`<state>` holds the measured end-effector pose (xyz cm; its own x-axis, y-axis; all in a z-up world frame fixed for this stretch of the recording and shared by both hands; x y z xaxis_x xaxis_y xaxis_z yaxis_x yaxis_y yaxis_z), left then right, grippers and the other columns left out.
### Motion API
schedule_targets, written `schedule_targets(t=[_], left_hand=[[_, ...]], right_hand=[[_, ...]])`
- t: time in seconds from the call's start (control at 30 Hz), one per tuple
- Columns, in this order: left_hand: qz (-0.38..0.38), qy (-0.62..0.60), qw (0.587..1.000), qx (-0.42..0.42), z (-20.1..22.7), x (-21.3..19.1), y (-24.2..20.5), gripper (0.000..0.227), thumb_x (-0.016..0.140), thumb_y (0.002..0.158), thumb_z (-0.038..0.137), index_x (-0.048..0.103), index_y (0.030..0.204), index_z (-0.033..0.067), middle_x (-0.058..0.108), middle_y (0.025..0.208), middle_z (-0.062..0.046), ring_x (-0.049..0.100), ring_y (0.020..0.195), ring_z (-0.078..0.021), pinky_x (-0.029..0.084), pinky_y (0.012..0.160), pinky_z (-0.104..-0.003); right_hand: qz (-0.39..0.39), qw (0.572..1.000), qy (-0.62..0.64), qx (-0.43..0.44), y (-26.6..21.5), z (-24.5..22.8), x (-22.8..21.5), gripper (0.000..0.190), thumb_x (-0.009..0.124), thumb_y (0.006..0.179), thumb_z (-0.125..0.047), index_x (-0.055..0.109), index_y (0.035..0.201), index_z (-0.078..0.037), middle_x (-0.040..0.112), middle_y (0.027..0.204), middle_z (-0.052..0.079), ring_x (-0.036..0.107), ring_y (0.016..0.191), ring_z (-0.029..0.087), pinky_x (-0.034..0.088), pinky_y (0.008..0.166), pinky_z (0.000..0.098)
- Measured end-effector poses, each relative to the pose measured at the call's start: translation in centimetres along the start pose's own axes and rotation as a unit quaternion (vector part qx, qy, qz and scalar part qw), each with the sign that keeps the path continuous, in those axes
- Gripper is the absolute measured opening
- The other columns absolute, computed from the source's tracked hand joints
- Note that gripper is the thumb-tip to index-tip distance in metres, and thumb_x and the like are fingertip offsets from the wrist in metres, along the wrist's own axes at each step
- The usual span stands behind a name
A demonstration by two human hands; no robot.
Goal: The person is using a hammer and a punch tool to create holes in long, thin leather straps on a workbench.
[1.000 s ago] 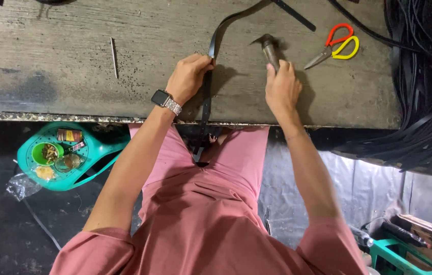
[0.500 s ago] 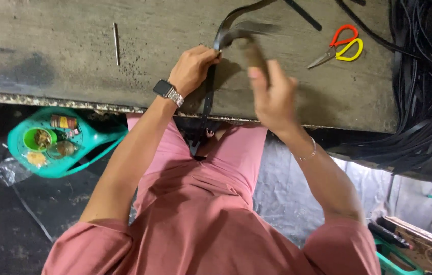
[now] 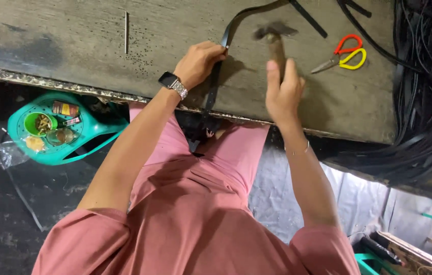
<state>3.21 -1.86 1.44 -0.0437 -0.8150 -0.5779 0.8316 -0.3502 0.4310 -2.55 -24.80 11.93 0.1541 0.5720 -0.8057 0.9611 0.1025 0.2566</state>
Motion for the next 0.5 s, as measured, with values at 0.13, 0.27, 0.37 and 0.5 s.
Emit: schedule_targets(t=[0.13, 0.27, 0.37, 0.5], left_hand=[[0.003, 0.004, 1.0, 0.015, -0.2, 0.0, 0.1, 0.009, 0.062, 0.106, 0.009, 0.068, 0.105, 0.0019, 0.07, 0.094, -0.013, 0.065, 0.075, -0.0312, 0.052, 0.059, -0.042], [-0.003, -0.013, 1.0, 0.01, 0.0, -0.1, -0.1, 0.017, 0.061, 0.107, 0.014, 0.069, 0.11, -0.0008, 0.07, 0.097, -0.015, 0.065, 0.079, -0.0341, 0.051, 0.063, -0.044], [0.011, -0.025, 0.999, 0.022, -0.2, -0.2, -0.1, 0.012, 0.062, 0.108, 0.012, 0.07, 0.109, 0.0021, 0.068, 0.094, -0.012, 0.064, 0.078, -0.0329, 0.049, 0.064, -0.042], [0.017, -0.021, 0.999, 0.039, -0.7, 0.3, -0.2, 0.01, 0.067, 0.104, 0.005, 0.072, 0.109, -0.0017, 0.071, 0.097, -0.014, 0.066, 0.081, -0.0312, 0.055, 0.071, -0.042]], right_hand=[[0.112, 0.971, -0.208, 0.038, 1.7, 5.4, 2.0, 0.036, 0.058, 0.106, -0.046, 0.057, 0.103, -0.01, 0.07, 0.073, 0.015, 0.064, 0.063, 0.044, 0.042, 0.052, 0.0533], [0.099, 0.938, -0.332, 0.018, 1.5, 5.8, 4.0, 0.034, 0.077, 0.095, -0.032, 0.065, 0.12, -0.013, 0.07, 0.112, 0.007, 0.054, 0.104, 0.023, 0.029, 0.091, 0.0415], [0.116, 0.966, -0.206, -0.106, 1.4, 2.0, 5.8, 0.022, 0.074, 0.095, -0.022, 0.067, 0.115, -0.023, 0.069, 0.11, 0.0, 0.056, 0.108, 0.021, 0.029, 0.1, 0.0422], [0.028, 0.989, -0.065, -0.128, 1.3, 0.5, 10.3, 0.031, 0.077, 0.094, -0.034, 0.071, 0.122, -0.02, 0.064, 0.106, -0.003, 0.054, 0.101, 0.018, 0.032, 0.093, 0.0372]])
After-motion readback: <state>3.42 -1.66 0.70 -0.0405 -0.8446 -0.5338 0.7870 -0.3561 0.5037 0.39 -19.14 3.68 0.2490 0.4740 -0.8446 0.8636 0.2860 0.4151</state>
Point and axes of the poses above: each hand's wrist, its own y-axis towards the middle knuckle, its own x-axis out of the palm, z = x × y, the point moved 3 cm from there along y, towards the middle knuckle
